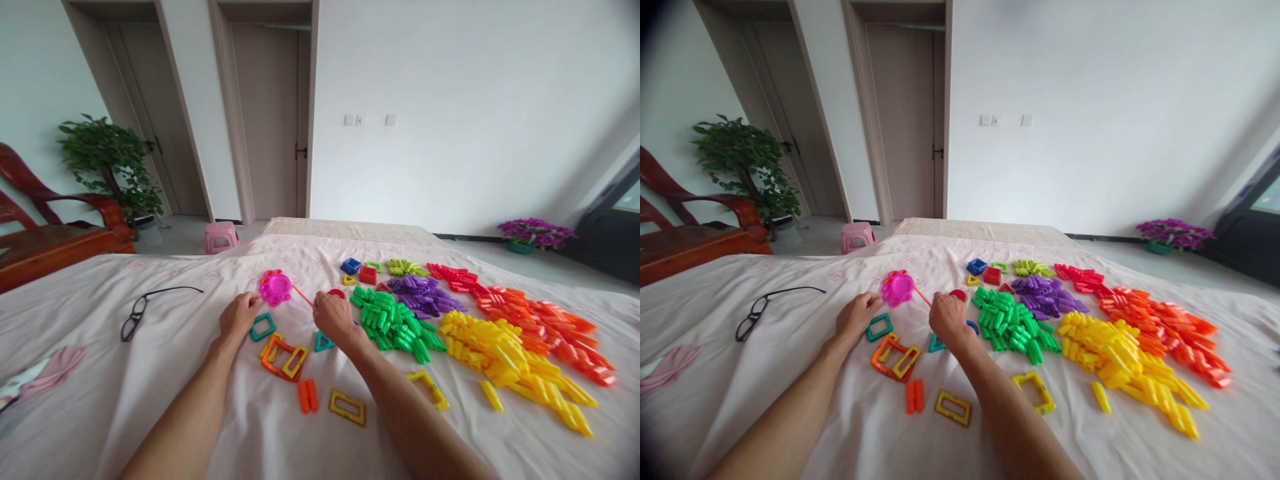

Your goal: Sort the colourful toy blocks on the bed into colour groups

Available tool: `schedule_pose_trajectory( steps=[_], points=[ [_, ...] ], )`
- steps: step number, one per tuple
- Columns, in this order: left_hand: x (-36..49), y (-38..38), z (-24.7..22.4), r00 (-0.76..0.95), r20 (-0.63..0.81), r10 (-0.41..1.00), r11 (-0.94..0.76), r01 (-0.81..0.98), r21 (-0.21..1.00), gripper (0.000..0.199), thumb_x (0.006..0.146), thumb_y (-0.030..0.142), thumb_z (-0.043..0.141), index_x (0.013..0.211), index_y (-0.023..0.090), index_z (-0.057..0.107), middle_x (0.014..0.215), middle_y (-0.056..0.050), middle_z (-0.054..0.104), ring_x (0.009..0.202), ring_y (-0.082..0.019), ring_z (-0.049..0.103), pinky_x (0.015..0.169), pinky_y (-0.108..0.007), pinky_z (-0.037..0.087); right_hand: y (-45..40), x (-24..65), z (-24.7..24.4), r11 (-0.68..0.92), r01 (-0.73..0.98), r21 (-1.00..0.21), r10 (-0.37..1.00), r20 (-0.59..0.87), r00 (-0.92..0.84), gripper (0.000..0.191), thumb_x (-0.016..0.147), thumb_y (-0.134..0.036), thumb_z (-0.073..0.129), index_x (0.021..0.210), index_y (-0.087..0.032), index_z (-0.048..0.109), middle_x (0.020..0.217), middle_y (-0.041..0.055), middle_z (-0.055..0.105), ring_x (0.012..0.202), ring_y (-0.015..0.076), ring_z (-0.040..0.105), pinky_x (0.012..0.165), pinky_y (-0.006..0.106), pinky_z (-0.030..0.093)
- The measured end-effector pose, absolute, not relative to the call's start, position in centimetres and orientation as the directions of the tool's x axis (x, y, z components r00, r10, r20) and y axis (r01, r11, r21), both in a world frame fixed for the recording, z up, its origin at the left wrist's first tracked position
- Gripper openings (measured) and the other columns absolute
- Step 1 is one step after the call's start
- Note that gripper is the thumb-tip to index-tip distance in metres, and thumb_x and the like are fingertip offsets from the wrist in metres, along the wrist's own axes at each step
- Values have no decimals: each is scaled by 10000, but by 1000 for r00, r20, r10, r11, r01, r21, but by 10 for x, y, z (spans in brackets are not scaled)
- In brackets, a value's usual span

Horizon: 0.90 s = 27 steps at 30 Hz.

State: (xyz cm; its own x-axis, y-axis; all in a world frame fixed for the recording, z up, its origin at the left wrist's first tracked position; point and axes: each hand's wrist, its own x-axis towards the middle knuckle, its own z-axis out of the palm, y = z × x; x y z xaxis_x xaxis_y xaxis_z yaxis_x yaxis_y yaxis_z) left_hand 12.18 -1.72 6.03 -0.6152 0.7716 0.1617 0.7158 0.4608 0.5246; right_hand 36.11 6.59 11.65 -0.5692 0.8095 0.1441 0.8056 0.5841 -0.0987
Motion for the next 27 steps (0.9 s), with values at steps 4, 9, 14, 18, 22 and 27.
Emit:
schedule_pose_trajectory(
  steps=[4,9,14,18,22,27],
  points=[
    [120,-19,61,-617,138,774,458,698,551,350,889,512,477,991,274,712,1013,-40,759,878,-223,663,667,-279,378,64,372,130,532,828,-178,846,166,-507,305,1003,-282,390,1021,-168,672,1023,124,731,957,245,686,712,295,431],
    [117,-21,61,-604,113,789,416,660,626,422,900,560,416,894,271,723,933,-31,770,846,-212,664,665,-267,390,23,384,136,714,627,-312,679,88,-729,304,952,-426,516,1080,-234,713,1095,75,717,1002,213,667,772,276,443],
    [117,-23,60,-585,109,804,344,606,718,484,898,575,383,876,244,735,834,-35,751,797,-201,664,697,-263,438,-10,382,127,742,596,-307,630,15,-776,349,842,-459,646,1079,-215,727,1116,104,695,1023,247,649,779,299,455],
    [121,-29,61,-547,148,824,232,564,793,501,869,595,431,904,203,742,835,-51,743,795,-201,660,748,-273,479,-14,379,116,697,620,-360,668,12,-744,240,834,-355,642,1004,-201,712,1024,86,717,955,225,660,729,282,433],
    [130,-43,65,-530,234,815,93,519,850,670,887,656,352,1065,115,707,959,-107,729,838,-197,650,779,-283,510,-11,386,105,623,592,-511,713,60,-698,192,815,-206,627,994,-196,695,992,56,729,899,175,657,719,247,412],
    [152,-59,71,-476,264,839,63,566,822,599,900,616,376,1016,126,700,896,-94,722,775,-191,646,717,-278,506,-1,391,88,433,380,-817,800,154,-579,153,797,-177,620,923,-179,706,861,26,719,771,143,629,681,234,428]
  ],
)
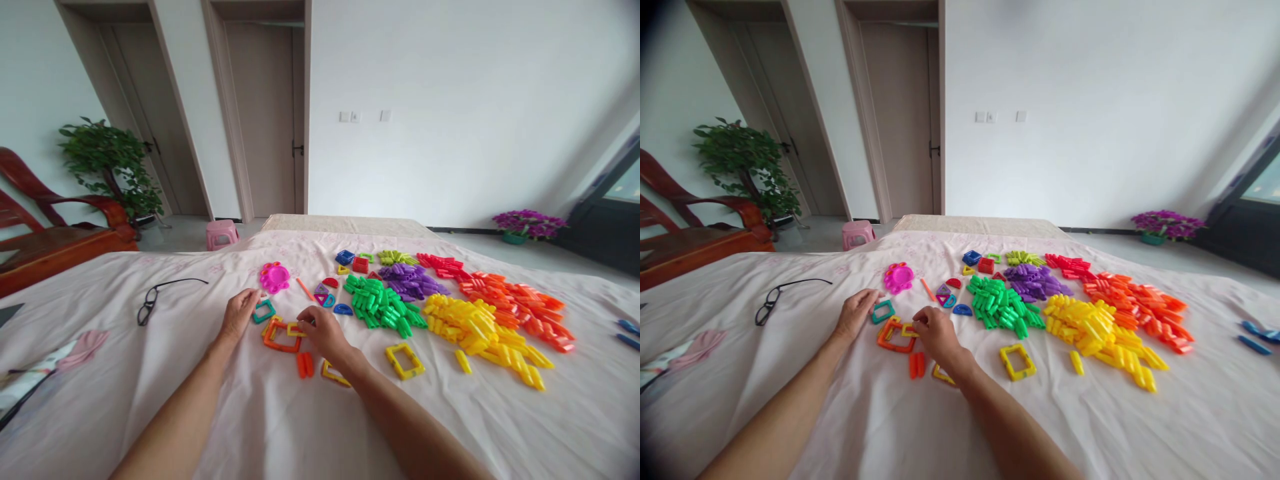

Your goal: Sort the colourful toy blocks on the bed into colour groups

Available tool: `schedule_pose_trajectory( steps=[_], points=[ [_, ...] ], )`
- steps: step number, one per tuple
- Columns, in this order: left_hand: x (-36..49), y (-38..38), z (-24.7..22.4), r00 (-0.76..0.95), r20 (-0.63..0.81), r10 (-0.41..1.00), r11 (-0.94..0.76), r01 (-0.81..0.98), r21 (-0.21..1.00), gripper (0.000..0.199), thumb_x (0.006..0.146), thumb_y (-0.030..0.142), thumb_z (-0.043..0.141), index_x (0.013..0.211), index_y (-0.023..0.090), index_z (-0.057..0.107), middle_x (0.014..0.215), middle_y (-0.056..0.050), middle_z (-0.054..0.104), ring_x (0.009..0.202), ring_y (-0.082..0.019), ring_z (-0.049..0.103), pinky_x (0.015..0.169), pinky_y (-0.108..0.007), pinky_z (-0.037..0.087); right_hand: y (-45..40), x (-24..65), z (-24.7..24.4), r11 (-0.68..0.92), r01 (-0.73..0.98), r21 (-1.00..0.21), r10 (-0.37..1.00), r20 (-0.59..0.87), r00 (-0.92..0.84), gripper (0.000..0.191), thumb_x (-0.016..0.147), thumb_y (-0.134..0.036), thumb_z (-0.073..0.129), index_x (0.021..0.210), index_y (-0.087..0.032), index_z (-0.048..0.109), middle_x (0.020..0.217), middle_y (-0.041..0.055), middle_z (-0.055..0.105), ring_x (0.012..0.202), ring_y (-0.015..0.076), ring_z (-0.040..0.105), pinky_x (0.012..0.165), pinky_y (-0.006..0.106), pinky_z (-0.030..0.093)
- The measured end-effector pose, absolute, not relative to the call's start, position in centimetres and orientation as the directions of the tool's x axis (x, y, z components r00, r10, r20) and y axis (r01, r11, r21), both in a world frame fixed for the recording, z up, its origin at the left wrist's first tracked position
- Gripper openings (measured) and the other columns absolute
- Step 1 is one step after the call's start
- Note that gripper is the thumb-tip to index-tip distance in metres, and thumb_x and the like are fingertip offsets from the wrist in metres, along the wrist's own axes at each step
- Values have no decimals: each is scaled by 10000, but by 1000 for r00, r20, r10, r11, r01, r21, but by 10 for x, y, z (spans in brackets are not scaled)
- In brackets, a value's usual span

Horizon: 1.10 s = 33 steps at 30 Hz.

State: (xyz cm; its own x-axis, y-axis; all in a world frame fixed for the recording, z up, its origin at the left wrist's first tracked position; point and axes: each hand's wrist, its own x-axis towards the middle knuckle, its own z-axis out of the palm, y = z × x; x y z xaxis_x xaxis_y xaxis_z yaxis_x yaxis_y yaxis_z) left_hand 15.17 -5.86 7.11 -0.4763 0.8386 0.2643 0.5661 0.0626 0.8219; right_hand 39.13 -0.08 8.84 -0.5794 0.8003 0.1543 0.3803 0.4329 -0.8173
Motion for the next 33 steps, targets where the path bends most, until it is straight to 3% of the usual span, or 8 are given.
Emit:
schedule_pose_trajectory(
  steps=[4,7,11,19,25,28,30,33],
  points=[
    [164,-58,80,-333,183,925,101,680,726,289,824,438,577,852,194,730,802,-41,737,765,-196,672,697,-264,487,7,388,80,68,31,-997,870,44,-491,188,788,-321,641,866,-155,678,630,-24,602,524,105,514,501,221,381],
    [171,-59,90,-299,118,947,171,780,602,152,776,334,632,822,239,740,791,-31,740,764,-208,670,699,-283,454,10,389,81,-143,-170,-975,874,-44,-484,293,692,-391,750,830,-151,655,592,-44,564,472,80,466,433,194,329],
    [186,-66,103,-283,66,957,226,867,445,192,745,376,676,897,269,725,868,-45,726,835,-244,661,729,-312,430,14,393,87,-385,-306,-870,836,-189,-515,316,613,-293,839,808,-153,633,587,-48,565,478,67,488,415,164,324],
    [208,-75,110,-164,-27,986,162,921,354,230,715,205,638,934,244,694,955,-91,667,859,-261,650,760,-334,440,22,400,92,-504,-382,-775,785,-225,-578,117,796,-223,717,884,-159,674,757,19,661,558,79,571,462,155,441],
    [206,-71,111,-187,-41,981,188,891,413,244,615,162,666,850,226,647,877,-64,660,850,-254,640,746,-318,446,21,400,93,-601,-391,-697,706,-235,-668,171,779,-27,658,919,-118,697,930,75,722,773,101,679,701,162,556],
    [203,-67,114,-205,-84,975,220,843,491,301,633,164,623,929,217,621,844,-34,672,742,-205,641,672,-291,463,23,399,91,-596,-405,-693,725,-247,-643,131,814,-49,646,916,-122,686,934,81,730,806,114,694,714,175,570],
    [200,-66,118,-198,-137,971,238,715,657,364,671,171,583,1033,201,601,891,-37,686,708,-177,645,648,-278,483,23,400,89,-574,-386,-722,735,-247,-632,72,869,-149,639,929,-132,674,912,87,733,766,128,695,667,203,578],
    [195,-66,123,-128,-200,971,229,276,934,418,714,225,620,1129,187,581,991,-66,692,822,-179,672,739,-286,521,22,402,88,-555,-319,-768,719,-250,-648,162,925,-285,598,970,-141,658,899,101,737,704,139,689,613,231,565]
  ],
)
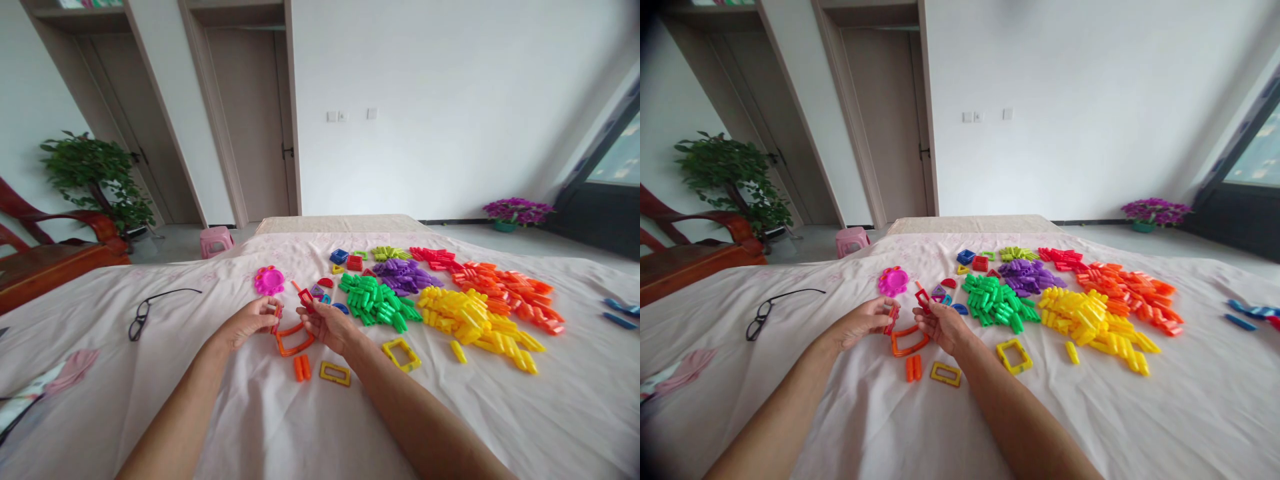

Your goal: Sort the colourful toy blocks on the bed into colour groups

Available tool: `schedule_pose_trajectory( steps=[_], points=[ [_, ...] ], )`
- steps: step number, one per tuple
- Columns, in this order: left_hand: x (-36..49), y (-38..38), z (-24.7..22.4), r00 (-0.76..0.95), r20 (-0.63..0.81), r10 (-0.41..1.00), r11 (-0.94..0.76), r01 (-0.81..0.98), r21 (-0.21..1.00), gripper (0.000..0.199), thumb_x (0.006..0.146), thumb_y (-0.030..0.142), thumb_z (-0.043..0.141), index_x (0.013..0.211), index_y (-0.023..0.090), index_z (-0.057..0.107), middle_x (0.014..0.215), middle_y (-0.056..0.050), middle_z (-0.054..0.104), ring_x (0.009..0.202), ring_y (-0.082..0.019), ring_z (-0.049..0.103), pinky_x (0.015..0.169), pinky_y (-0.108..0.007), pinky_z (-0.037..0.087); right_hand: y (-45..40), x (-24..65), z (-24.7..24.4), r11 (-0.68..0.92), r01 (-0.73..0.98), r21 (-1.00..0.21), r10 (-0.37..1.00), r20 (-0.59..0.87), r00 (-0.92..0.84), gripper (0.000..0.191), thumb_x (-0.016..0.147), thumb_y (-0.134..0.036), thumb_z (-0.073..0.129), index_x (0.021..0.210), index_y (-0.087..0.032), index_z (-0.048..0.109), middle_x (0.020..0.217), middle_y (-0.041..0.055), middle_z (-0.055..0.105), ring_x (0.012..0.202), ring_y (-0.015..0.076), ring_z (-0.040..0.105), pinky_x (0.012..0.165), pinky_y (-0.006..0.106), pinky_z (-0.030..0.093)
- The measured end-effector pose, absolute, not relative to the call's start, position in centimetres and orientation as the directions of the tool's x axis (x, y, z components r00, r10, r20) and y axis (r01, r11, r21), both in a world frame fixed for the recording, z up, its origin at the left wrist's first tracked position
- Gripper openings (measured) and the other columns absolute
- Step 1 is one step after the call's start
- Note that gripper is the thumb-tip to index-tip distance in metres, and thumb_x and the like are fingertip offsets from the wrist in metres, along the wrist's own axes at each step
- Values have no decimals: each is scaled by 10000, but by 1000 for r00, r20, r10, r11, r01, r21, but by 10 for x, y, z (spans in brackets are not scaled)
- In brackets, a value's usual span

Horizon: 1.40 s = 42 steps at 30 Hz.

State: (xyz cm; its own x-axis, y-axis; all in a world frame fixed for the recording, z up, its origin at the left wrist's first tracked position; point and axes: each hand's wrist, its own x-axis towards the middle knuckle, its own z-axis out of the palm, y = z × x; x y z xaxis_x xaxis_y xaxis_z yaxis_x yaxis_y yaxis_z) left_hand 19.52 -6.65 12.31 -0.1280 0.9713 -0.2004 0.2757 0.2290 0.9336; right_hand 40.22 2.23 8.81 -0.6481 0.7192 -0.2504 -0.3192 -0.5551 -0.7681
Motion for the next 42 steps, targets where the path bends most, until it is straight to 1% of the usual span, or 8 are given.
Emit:
schedule_pose_trajectory(
  steps=[4,11,15,22,28,34,38,42],
  points=[
    [195,-68,126,-34,-222,975,217,-102,971,464,690,248,743,1130,196,606,1033,-74,703,875,-172,683,798,-287,530,19,402,92,-582,-298,-757,705,-286,-649,228,951,-333,532,994,-143,652,910,99,732,659,121,661,569,212,516],
    [207,-61,123,-104,-197,975,154,-327,932,461,678,148,787,1113,176,637,992,-64,719,824,-142,697,776,-264,555,14,396,97,-478,-366,-799,778,-191,-598,248,733,-345,773,782,-155,620,578,-47,541,477,60,451,431,159,328],
    [216,-58,121,-149,-146,978,88,-338,937,449,698,149,782,1116,171,618,1038,-75,725,878,-162,706,806,-287,563,8,394,96,-348,-360,-866,798,-71,-599,362,632,-400,841,796,-137,654,580,-32,576,505,70,497,473,174,392],
    [247,-59,124,-212,-44,976,-27,-320,947,399,713,212,765,1083,174,620,1009,-62,713,879,-160,688,861,-305,542,7,392,92,-183,-260,-948,856,-23,-517,411,668,-484,786,854,-124,721,581,-10,615,474,99,534,472,227,461],
    [269,-57,114,-339,0,941,-90,-247,965,452,702,261,750,1125,199,603,971,-41,687,861,-158,667,808,-297,529,5,389,93,-139,-223,-965,891,-24,-453,421,676,-524,753,814,-130,708,600,10,645,498,131,592,515,273,543],
    [288,-58,105,-492,6,871,-159,-269,950,522,733,280,717,1222,194,558,912,-35,672,788,-166,668,719,-292,531,1,388,96,-129,-148,-981,853,-34,-520,317,813,-431,613,938,-148,677,624,7,662,510,156,633,533,272,542],
    [304,-62,106,-505,-11,863,-157,-290,944,562,784,351,719,1296,229,522,1038,-71,677,837,-186,680,705,-294,543,-5,391,96,155,67,-986,862,102,-496,262,922,-323,464,977,-172,670,714,34,699,563,154,642,544,234,491],
    [312,-61,105,-550,12,835,-210,-298,931,450,767,327,760,1171,225,591,1177,-83,669,991,-190,666,787,-267,534,-16,397,107,521,416,-745,810,279,-515,265,951,-206,436,1102,-161,648,872,91,736,714,180,676,633,241,456]
  ],
)
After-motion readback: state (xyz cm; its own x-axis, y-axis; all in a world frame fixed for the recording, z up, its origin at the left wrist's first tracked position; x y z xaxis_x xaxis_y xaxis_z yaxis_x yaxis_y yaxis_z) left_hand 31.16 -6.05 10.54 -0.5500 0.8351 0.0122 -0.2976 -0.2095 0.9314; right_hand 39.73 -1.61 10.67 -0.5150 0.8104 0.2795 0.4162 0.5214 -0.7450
